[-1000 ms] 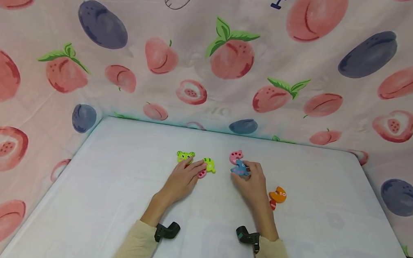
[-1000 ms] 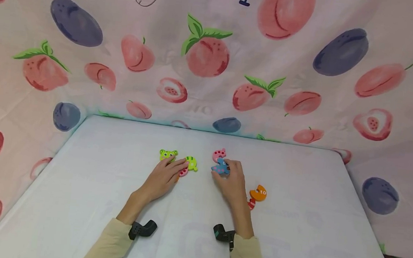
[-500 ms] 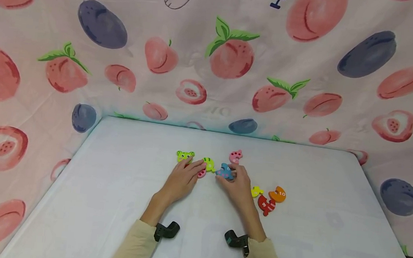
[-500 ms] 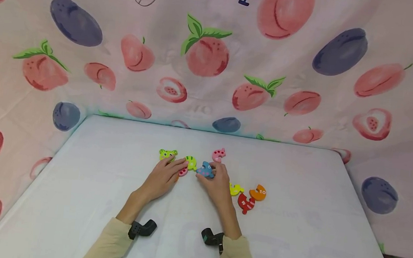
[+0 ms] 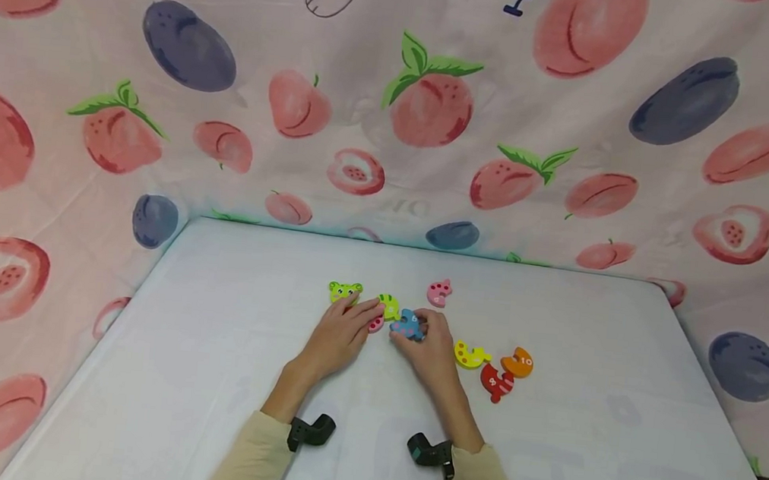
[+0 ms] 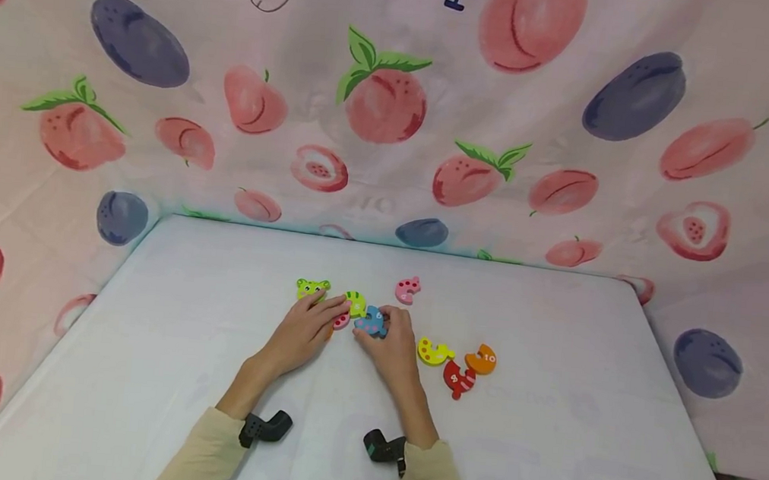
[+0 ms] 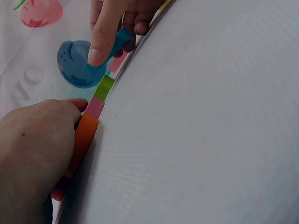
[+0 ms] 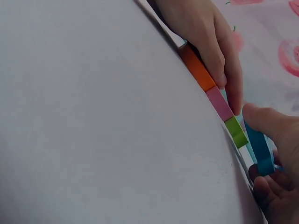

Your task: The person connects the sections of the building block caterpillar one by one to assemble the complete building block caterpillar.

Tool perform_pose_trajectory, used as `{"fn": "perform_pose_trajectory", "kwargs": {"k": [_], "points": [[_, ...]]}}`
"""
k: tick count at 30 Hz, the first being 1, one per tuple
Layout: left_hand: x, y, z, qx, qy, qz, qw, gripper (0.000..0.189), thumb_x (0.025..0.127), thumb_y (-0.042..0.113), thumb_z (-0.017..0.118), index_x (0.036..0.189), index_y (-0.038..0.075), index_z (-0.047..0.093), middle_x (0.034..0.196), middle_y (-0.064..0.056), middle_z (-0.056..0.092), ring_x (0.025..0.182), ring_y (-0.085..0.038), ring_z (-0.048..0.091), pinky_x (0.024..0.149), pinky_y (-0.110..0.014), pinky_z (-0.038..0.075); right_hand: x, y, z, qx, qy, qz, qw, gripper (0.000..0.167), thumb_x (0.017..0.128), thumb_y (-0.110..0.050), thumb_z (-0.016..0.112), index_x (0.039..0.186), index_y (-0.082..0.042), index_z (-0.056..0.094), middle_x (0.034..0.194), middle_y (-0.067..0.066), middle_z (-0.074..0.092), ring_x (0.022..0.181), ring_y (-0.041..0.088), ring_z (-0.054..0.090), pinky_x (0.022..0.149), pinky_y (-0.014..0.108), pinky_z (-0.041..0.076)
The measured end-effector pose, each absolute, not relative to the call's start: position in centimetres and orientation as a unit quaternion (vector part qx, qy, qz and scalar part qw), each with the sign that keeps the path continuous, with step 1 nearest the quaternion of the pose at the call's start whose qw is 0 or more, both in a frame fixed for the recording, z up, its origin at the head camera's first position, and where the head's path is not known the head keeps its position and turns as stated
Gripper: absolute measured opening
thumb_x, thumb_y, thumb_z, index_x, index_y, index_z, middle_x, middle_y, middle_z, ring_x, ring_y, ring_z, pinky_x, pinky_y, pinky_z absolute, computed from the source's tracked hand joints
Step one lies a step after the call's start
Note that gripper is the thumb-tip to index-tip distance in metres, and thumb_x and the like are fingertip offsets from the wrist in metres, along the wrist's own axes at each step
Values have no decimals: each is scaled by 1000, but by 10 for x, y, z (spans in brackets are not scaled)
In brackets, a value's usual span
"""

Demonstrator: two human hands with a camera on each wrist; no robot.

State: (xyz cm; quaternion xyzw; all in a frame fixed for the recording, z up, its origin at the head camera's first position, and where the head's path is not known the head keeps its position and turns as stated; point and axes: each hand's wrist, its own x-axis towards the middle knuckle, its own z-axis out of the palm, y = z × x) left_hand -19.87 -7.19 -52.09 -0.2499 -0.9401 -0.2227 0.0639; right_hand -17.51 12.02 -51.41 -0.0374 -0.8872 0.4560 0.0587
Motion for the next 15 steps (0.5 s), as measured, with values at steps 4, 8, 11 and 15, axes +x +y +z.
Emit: {"fn": "perform_pose_trajectory", "kwargs": {"k": [4,8,11,15], "points": [[-199,-71,-521,-253,-939,-223,68,41,101,24,48,142,25,51,150,6,47,145,-29,33,120,-50,25,-175,117,-518,-46,-890,449,61,58,79,-32,80,123,-4,55,111,12,56,95,22,52,84,33,48],[-199,-70,-522,-255,-939,-221,68,41,101,24,48,142,24,51,149,6,48,145,-29,33,120,-50,25,-176,111,-520,-60,-891,443,75,59,79,-33,79,124,-5,55,109,12,55,95,23,52,84,34,49],[-199,-71,-522,-253,-939,-220,68,40,101,24,48,142,24,51,149,6,48,145,-29,33,120,-50,26,-177,108,-521,-69,-890,441,90,58,79,-33,80,124,-5,55,109,13,55,96,24,53,86,37,51],[-198,-71,-522,-251,-939,-224,71,40,101,23,48,141,24,52,149,6,48,145,-30,33,119,-51,26,-179,103,-520,-73,-896,427,99,58,79,-34,79,124,-7,57,111,14,57,99,25,54,89,39,52]]}}
